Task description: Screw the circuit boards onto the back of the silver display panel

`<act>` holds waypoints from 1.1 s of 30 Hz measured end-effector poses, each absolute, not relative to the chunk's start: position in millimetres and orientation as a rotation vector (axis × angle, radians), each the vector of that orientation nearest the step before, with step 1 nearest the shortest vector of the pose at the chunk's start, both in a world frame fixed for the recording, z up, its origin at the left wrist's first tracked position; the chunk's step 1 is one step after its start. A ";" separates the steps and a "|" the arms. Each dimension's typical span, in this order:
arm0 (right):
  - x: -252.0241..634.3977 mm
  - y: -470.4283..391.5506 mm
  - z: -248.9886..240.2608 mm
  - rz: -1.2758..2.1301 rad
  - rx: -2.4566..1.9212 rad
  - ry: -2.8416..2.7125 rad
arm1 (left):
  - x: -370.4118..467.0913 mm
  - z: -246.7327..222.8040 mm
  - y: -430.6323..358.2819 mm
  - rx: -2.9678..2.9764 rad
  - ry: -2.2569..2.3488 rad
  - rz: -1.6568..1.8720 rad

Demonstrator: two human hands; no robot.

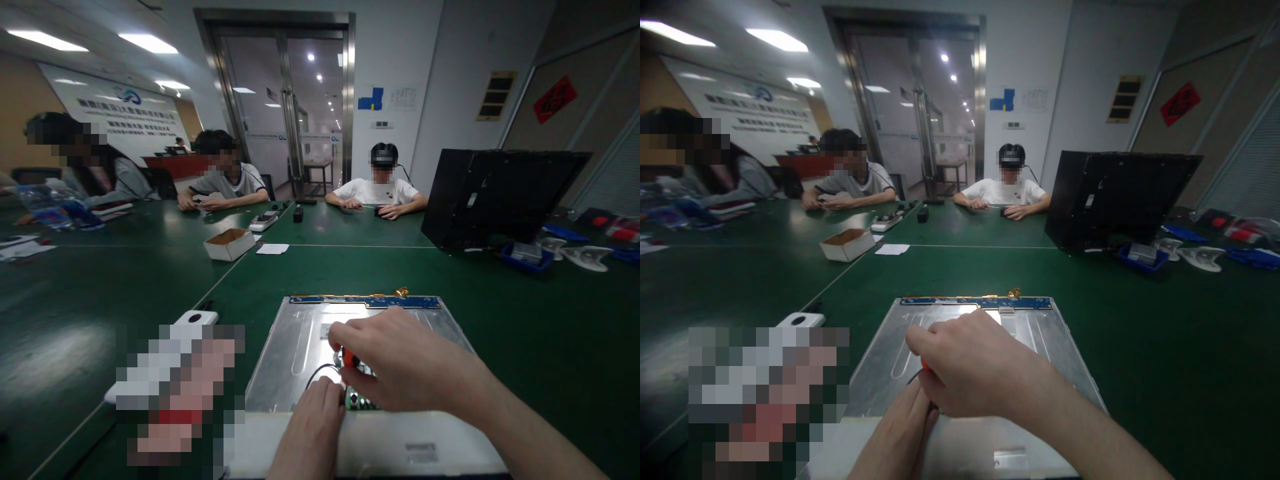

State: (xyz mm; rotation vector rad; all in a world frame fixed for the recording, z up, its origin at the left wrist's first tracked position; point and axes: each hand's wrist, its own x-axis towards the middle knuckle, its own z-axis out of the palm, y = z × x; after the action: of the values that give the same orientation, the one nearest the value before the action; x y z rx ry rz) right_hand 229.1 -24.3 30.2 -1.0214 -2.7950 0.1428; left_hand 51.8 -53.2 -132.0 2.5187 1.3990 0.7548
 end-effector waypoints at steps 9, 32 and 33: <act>227.4 -23.1 29.0 0.123 -1.061 -2.771 | 49.2 -130.9 -60.0 2.465 1.431 0.757; 243.2 -21.6 40.0 0.130 -1.142 -2.726 | 53.3 -131.5 -58.5 2.338 1.428 0.550; 245.0 -21.4 40.8 0.130 -1.155 -2.713 | 53.0 -131.1 -58.3 2.331 1.423 0.537</act>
State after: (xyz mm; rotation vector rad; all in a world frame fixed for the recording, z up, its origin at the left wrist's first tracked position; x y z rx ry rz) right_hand 245.0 -21.4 40.8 -1.1546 -2.7132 0.1296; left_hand 53.0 -58.3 -131.1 2.3312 1.4230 0.5374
